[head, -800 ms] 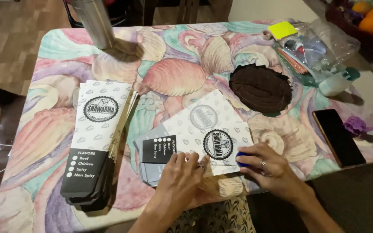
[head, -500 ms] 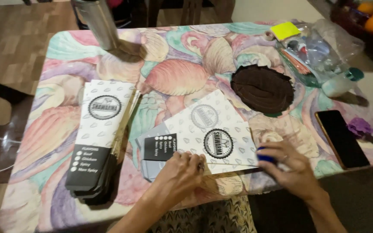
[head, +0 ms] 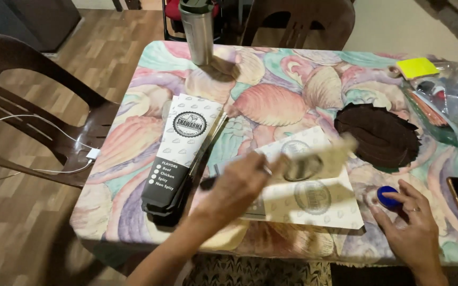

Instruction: The person organizes printed paper food wrappers on a table, aligning a stack of wrappers and then separating individual sheets from another pile.

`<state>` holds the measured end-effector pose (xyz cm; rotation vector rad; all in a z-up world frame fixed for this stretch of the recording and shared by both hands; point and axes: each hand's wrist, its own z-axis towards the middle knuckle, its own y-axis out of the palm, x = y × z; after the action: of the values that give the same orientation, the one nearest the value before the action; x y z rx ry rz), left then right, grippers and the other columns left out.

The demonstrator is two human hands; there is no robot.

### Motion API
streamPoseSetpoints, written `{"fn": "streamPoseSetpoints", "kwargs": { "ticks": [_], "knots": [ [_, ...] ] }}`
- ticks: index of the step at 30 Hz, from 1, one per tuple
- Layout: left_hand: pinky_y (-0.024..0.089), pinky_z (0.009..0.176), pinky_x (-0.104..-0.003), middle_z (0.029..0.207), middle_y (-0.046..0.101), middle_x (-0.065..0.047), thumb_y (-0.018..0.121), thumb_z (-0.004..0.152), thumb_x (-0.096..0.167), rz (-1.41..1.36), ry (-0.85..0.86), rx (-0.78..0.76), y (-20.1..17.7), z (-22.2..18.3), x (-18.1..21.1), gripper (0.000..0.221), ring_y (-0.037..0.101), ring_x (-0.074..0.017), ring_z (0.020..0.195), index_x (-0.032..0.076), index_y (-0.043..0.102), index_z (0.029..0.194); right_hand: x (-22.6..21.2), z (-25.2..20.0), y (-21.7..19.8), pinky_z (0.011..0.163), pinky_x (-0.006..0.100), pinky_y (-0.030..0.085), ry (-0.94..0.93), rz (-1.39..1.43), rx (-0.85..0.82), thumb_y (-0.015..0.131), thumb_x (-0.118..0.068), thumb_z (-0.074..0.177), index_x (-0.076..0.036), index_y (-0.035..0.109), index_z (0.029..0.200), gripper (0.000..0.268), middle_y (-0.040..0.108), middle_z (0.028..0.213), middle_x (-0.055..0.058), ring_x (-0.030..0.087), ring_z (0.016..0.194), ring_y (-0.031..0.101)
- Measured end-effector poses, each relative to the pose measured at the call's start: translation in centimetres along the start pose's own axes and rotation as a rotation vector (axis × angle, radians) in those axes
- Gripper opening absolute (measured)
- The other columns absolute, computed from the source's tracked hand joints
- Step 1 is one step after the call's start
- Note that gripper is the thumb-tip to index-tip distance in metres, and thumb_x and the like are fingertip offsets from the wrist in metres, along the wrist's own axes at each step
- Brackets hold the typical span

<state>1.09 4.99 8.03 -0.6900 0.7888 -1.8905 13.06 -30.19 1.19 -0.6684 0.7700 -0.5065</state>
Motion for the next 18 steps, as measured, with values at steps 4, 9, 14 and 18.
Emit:
{"fn": "streamPoseSetpoints", "kwargs": {
  "ticks": [4,9,14,18],
  "knots": [
    [0.054,0.066,-0.047,0.105,0.057,-0.031,0.039,0.077,-0.026,0.043,-0.207,0.257,-2.4,-1.9,-6.6,0.025,0.056,-0.0421,0.085,-0.014,0.054,0.094,-0.2,0.1,-0.2,0.111,0.045,0.051,0.023,-0.03,-0.007,0.08,-0.008,0.083,0.006,0.069,0.124,0.044,0.058,0.148,0.027,0.036,0.138,0.058],
    [0.053,0.088,-0.043,0.12,0.05,-0.016,0.046,0.109,0.016,0.173,-1.167,-0.205,-6.2,-4.6,-9.7,0.02,0.051,-0.0286,0.103,0.003,0.059,0.117,-0.4,0.1,-0.4,0.112,0.047,0.051,0.021,-0.05,-0.019,0.08,-0.01,0.084,0.001,0.071,0.122,0.041,0.06,0.145,0.025,0.036,0.137,0.058],
    [0.039,0.101,-0.057,0.126,0.044,-0.024,0.057,0.082,0.082,0.184,-1.116,-0.365,-5.3,-7.1,-9.8,0.093,0.042,-0.0394,0.117,0.0,0.049,0.126,-0.6,0.1,0.1,0.101,0.045,0.058,-0.051,-0.049,0.071,0.08,-0.007,0.089,0.007,0.072,0.119,0.035,0.061,0.141,0.03,0.038,0.132,0.061],
    [0.043,0.095,-0.051,0.119,0.039,-0.018,0.083,0.078,0.045,0.01,-1.162,-0.338,-4.7,-7.5,-9.5,0.056,0.039,-0.0387,0.117,0.005,0.048,0.096,-4.0,0.7,0.2,0.075,0.037,0.069,-0.14,-0.033,-0.037,0.074,-0.007,0.089,0.01,0.069,0.116,0.032,0.058,0.138,0.029,0.042,0.128,0.061]
  ]
}}
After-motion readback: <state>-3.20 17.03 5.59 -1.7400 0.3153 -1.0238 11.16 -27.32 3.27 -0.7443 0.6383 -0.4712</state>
